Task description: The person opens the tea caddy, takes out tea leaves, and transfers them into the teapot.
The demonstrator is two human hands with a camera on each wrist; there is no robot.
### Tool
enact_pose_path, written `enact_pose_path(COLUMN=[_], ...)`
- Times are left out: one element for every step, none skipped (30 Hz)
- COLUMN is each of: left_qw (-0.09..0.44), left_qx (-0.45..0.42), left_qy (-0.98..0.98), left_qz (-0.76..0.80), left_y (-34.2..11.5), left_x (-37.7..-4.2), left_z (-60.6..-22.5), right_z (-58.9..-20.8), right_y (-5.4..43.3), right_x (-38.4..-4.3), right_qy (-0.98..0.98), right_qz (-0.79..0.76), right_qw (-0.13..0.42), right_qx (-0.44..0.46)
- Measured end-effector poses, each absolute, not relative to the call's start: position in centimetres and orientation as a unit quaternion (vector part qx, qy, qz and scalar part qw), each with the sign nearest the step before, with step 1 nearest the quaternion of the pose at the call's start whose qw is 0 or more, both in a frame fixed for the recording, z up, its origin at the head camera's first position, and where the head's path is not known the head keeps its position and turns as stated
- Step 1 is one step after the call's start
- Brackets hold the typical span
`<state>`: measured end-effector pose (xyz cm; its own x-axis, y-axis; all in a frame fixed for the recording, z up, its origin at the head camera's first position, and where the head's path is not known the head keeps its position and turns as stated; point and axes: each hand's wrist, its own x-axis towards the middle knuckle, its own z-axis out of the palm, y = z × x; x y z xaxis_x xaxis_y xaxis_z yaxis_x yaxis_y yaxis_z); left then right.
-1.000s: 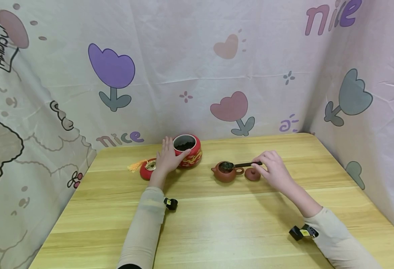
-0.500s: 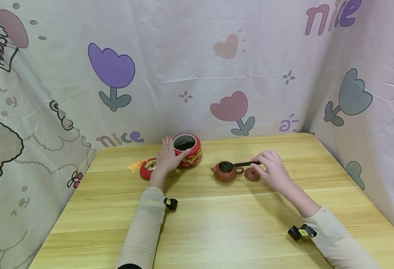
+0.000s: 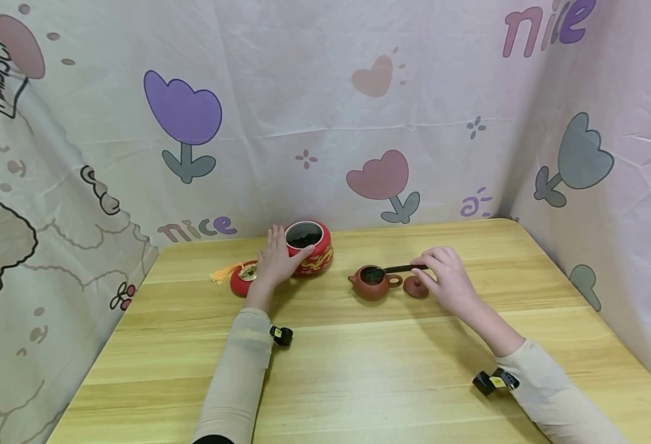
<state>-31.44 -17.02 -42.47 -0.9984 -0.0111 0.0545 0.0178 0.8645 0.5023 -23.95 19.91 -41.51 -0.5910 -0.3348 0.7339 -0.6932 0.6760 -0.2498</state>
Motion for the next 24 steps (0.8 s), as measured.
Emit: enact_pose_path(left_qw=[0.027, 0.027, 0.027, 0.027, 0.026, 0.026, 0.026, 0.026, 0.026, 0.026, 0.027, 0.027, 0.028, 0.028, 0.029, 0.029, 0.029, 0.029, 0.029, 0.030, 0.030, 0.030, 0.031, 0.031], left_qx=[-0.001, -0.001, -0.001, -0.001, 0.000, 0.000, 0.000, 0.000, 0.000, 0.000, -0.001, -0.001, -0.001, -0.001, -0.001, -0.001, -0.001, -0.001, -0.001, -0.002, -0.002, -0.002, -0.002, -0.003], left_qy=[-0.965, -0.965, -0.965, -0.965, -0.965, -0.965, -0.965, -0.965, -0.965, -0.966, -0.966, -0.966, -0.966, -0.966, -0.966, -0.966, -0.966, -0.966, -0.965, -0.965, -0.965, -0.964, -0.964, -0.964], left_qz=[-0.261, -0.261, -0.261, -0.261, -0.261, -0.261, -0.261, -0.260, -0.260, -0.259, -0.257, -0.257, -0.256, -0.256, -0.256, -0.257, -0.257, -0.258, -0.259, -0.260, -0.262, -0.263, -0.263, -0.264], left_y=[-17.03, -17.03, -17.03, -17.04, -17.04, -17.05, -17.04, -17.04, -17.04, -17.03, -17.03, -17.02, -17.02, -17.03, -17.03, -17.03, -17.04, -17.04, -17.05, -17.05, -17.05, -17.06, -17.06, -17.06], left_x=[-31.44, -31.45, -31.46, -31.45, -31.45, -31.45, -31.45, -31.45, -31.45, -31.46, -31.47, -31.48, -31.50, -31.50, -31.51, -31.53, -31.53, -31.53, -31.52, -31.51, -31.50, -31.48, -31.45, -31.44], left_z=[-42.47, -42.48, -42.49, -42.48, -42.48, -42.48, -42.47, -42.48, -42.49, -42.48, -42.48, -42.49, -42.49, -42.51, -42.52, -42.53, -42.54, -42.55, -42.56, -42.55, -42.54, -42.53, -42.52, -42.51], right_z=[-41.49, -41.47, -41.45, -41.43, -41.41, -41.40, -41.40, -41.41, -41.42, -41.43, -41.44, -41.43, -41.42, -41.39, -41.37, -41.33, -41.29, -41.25, -41.21, -41.17, -41.14, -41.10, -41.07, -41.03], right_y=[19.84, 19.78, 19.72, 19.65, 19.59, 19.54, 19.49, 19.46, 19.43, 19.41, 19.41, 19.42, 19.43, 19.44, 19.46, 19.48, 19.50, 19.53, 19.56, 19.58, 19.62, 19.65, 19.68, 19.71], right_x=[-23.96, -23.97, -23.99, -24.00, -24.00, -24.01, -24.01, -24.00, -24.00, -23.99, -23.98, -23.97, -23.96, -23.95, -23.94, -23.94, -23.93, -23.93, -23.93, -23.93, -23.93, -23.93, -23.93, -23.94], right_qy=[-0.851, -0.850, -0.849, -0.848, -0.847, -0.847, -0.846, -0.846, -0.846, -0.846, -0.847, -0.847, -0.847, -0.847, -0.847, -0.847, -0.847, -0.847, -0.847, -0.847, -0.847, -0.847, -0.848, -0.848], right_qz=[0.267, 0.267, 0.268, 0.268, 0.268, 0.269, 0.269, 0.269, 0.269, 0.269, 0.269, 0.269, 0.269, 0.269, 0.270, 0.270, 0.270, 0.270, 0.270, 0.270, 0.270, 0.271, 0.271, 0.271], right_qw=[0.337, 0.338, 0.340, 0.341, 0.342, 0.343, 0.344, 0.345, 0.345, 0.345, 0.345, 0.345, 0.345, 0.345, 0.345, 0.346, 0.346, 0.346, 0.347, 0.347, 0.347, 0.347, 0.347, 0.348], right_qx=[0.302, 0.302, 0.303, 0.304, 0.305, 0.305, 0.305, 0.305, 0.304, 0.304, 0.303, 0.302, 0.301, 0.301, 0.301, 0.300, 0.299, 0.299, 0.299, 0.298, 0.297, 0.296, 0.295, 0.294])
